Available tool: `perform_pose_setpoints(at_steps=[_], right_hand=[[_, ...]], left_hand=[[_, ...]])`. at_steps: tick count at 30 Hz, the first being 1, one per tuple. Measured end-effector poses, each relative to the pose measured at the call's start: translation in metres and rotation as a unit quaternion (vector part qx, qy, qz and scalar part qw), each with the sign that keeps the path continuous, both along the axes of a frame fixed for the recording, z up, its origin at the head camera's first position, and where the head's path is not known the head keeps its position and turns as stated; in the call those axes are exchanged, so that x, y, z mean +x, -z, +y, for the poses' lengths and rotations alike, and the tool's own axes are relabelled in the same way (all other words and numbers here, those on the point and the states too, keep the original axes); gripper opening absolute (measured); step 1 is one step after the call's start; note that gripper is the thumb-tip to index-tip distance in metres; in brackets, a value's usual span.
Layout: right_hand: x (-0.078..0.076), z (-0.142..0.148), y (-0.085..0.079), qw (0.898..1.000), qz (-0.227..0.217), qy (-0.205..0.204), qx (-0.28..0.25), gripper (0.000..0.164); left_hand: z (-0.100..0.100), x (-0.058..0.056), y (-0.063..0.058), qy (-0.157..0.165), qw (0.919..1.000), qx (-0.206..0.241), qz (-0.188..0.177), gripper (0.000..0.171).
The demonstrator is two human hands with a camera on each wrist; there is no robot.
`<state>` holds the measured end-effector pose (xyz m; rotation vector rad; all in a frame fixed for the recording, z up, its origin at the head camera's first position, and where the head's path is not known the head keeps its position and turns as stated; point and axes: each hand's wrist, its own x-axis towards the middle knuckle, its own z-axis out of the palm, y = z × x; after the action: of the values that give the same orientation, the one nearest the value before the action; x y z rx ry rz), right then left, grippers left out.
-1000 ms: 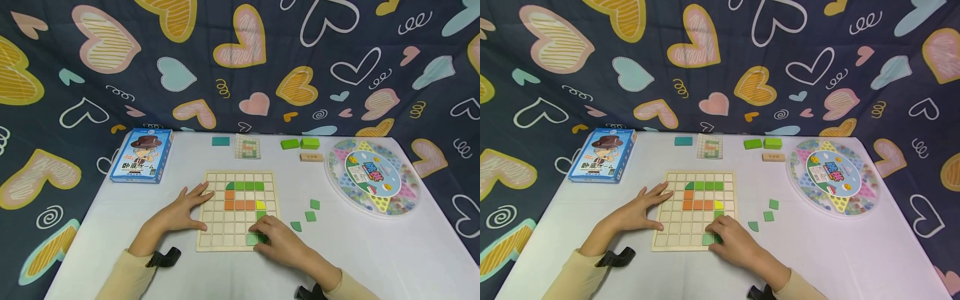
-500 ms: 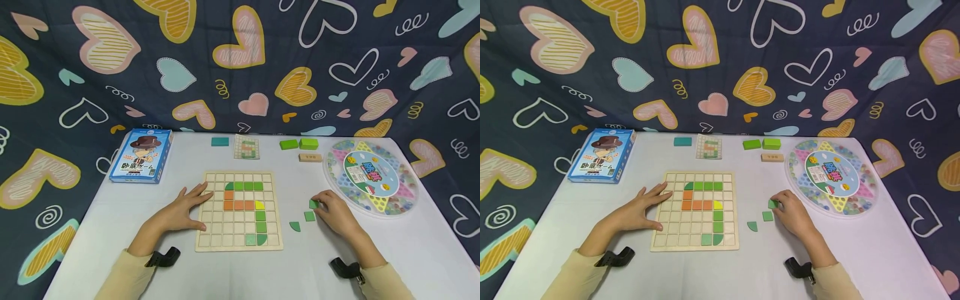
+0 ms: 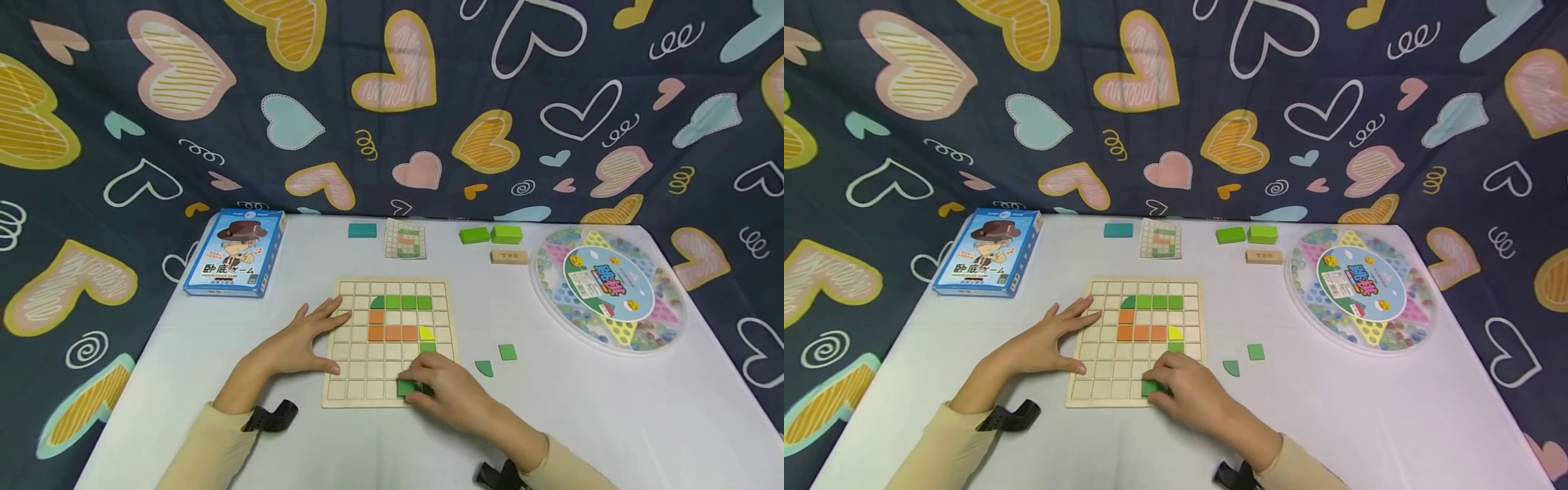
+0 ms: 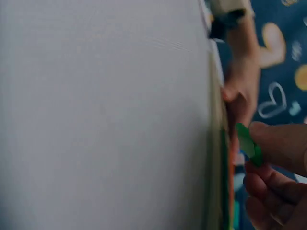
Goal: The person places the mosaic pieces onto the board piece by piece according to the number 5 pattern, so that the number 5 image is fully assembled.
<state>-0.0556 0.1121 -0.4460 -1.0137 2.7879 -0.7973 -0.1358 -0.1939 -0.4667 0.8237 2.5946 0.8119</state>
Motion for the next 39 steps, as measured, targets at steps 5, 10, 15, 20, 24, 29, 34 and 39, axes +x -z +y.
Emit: perform_pose_setpoints(at_steps=[5,10,15,20,24,29,34,39], right_hand=[[-0.001,-0.018,0.009,0.999,0.023,-0.015,0.03,0.023],[-0.001,-0.022,0.011,0.999,0.026,-0.011,0.032,0.025],[0.002,-0.013,0.008,1.0,0.013,0.003,0.011,0.039],[0.003,0.03,-0.001,0.995,0.011,0.096,-0.018,0.042],[0.001,0.073,-0.001,0.985,-0.013,0.173,0.013,0.042],[-0.004,0.091,0.006,0.985,-0.016,0.163,0.055,0.031],[-0.001,0.083,0.001,0.985,0.03,0.157,0.071,0.028],[0.007,0.045,-0.012,0.995,0.054,0.087,0.011,0.031]], left_hand=[[0.0,-0.001,0.005,0.005,1.0,0.005,0.005,0.099],[-0.001,-0.002,0.005,0.0,0.9999,0.011,0.007,0.1],[-0.001,-0.002,0.004,0.003,0.9999,0.015,0.005,0.1],[0.0,-0.002,0.004,0.003,1.0,0.009,0.002,0.101],[-0.001,-0.002,0.004,0.001,1.0,0.004,0.001,0.101],[-0.005,0.001,0.003,-0.004,1.0,0.005,-0.002,0.1],[-0.004,0.001,0.003,0.002,1.0,-0.005,-0.001,0.099],[-0.002,0.0,0.003,0.002,0.9999,-0.011,0.002,0.099]])
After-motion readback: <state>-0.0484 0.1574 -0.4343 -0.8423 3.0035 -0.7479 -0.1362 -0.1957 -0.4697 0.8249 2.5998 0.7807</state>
